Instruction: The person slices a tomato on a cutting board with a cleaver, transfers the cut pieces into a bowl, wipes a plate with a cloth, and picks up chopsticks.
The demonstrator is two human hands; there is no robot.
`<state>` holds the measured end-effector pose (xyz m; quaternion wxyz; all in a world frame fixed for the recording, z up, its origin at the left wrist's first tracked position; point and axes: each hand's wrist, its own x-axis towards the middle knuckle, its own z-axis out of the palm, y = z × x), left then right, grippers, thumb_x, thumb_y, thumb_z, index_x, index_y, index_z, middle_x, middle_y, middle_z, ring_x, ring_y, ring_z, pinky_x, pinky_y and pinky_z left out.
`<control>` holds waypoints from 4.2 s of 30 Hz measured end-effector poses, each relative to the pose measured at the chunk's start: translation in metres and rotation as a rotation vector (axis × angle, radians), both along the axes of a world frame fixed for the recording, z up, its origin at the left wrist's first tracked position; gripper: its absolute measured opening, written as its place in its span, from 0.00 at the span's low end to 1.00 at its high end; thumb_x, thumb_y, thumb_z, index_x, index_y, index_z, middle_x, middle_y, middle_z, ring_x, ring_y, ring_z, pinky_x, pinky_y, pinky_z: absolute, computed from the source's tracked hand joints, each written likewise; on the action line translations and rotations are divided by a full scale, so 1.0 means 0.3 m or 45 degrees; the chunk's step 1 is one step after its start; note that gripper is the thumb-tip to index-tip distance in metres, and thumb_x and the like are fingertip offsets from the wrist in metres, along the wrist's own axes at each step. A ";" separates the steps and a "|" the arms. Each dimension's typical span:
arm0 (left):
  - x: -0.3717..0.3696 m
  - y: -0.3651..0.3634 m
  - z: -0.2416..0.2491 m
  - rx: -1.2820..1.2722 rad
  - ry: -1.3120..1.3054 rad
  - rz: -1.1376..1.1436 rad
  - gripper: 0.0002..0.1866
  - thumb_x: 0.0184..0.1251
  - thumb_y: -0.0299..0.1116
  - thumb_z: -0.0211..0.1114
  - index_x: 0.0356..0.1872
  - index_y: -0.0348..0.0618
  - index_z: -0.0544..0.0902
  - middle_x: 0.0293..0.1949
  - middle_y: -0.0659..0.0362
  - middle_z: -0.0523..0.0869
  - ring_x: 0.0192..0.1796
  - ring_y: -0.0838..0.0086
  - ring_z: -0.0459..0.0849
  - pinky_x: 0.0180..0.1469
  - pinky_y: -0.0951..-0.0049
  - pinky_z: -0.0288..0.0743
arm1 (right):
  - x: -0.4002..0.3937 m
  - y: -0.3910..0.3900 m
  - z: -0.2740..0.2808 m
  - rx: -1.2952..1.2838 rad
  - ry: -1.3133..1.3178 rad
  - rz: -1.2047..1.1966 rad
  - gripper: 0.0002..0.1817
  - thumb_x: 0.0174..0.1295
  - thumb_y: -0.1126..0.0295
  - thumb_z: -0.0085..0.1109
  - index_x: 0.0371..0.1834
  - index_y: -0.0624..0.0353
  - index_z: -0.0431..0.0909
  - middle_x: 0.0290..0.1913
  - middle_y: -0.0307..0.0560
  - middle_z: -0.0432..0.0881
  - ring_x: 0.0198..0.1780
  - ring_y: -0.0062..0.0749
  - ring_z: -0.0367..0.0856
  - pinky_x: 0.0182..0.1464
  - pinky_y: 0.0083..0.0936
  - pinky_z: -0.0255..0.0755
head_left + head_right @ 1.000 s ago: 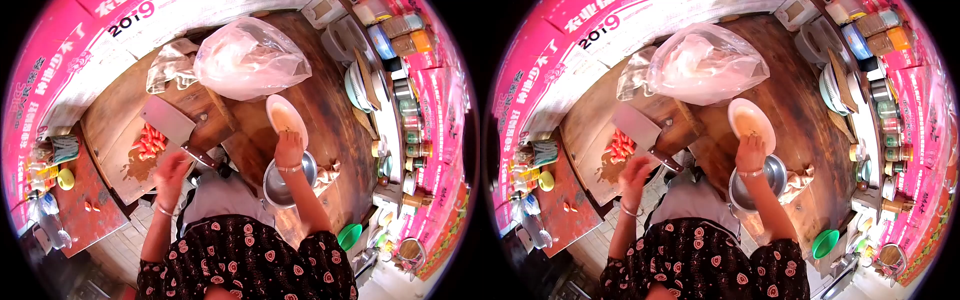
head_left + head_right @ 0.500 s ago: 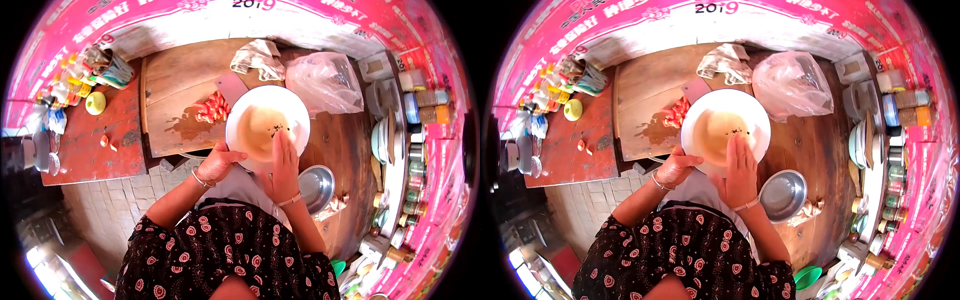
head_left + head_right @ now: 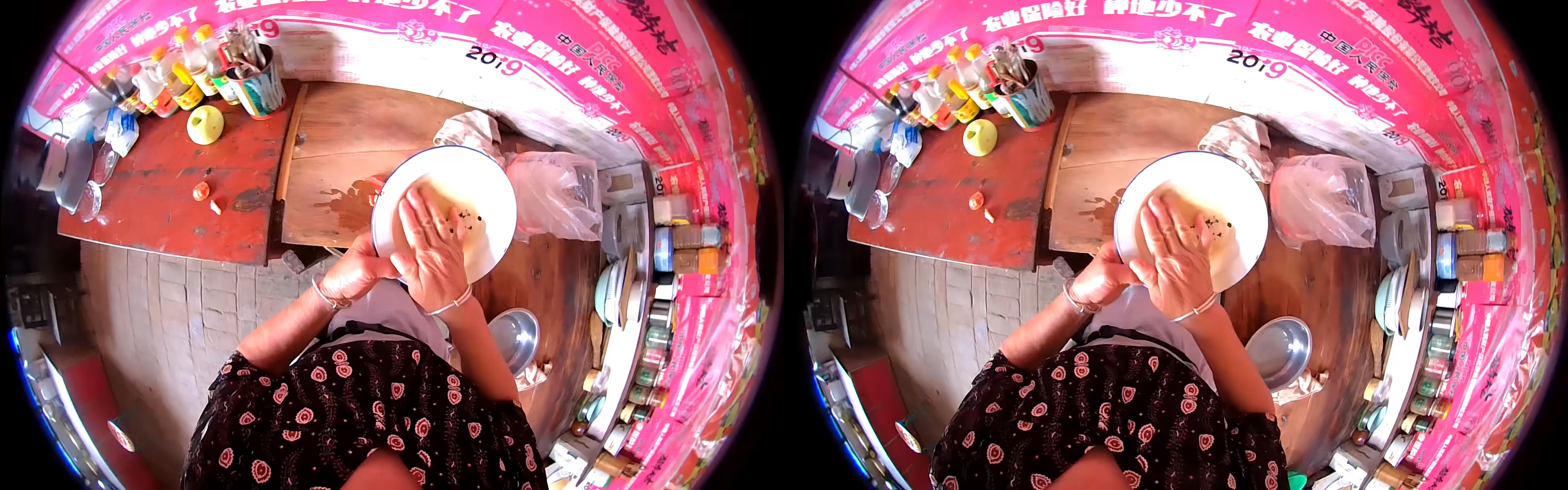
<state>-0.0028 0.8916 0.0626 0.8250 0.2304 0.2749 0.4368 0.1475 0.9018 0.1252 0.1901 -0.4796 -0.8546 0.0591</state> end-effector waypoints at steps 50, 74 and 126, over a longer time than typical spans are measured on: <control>0.149 0.259 -0.440 0.975 1.963 0.666 0.38 0.54 0.42 0.68 0.64 0.37 0.63 0.64 0.43 0.64 0.65 0.46 0.60 0.67 0.53 0.54 | 0.381 -0.049 -0.580 -1.552 1.886 -0.893 0.07 0.65 0.66 0.51 0.35 0.57 0.69 0.22 0.39 0.71 0.18 0.24 0.71 0.16 0.25 0.70; 0.045 0.381 -0.266 0.741 1.814 1.081 0.29 0.53 0.38 0.68 0.59 0.45 0.73 0.59 0.41 0.69 0.60 0.49 0.68 0.62 0.57 0.63 | -0.011 0.108 -0.426 -1.666 1.268 -0.484 0.10 0.66 0.66 0.53 0.33 0.58 0.66 0.19 0.37 0.70 0.12 0.20 0.67 0.12 0.20 0.62; 0.096 0.569 -0.321 1.394 2.266 0.487 0.31 0.54 0.32 0.61 0.64 0.48 0.67 0.67 0.52 0.61 0.72 0.55 0.53 0.68 0.48 0.50 | 0.368 -0.046 -0.375 -1.253 1.651 -0.944 0.06 0.65 0.70 0.47 0.37 0.62 0.67 0.17 0.39 0.68 0.14 0.22 0.66 0.17 0.20 0.63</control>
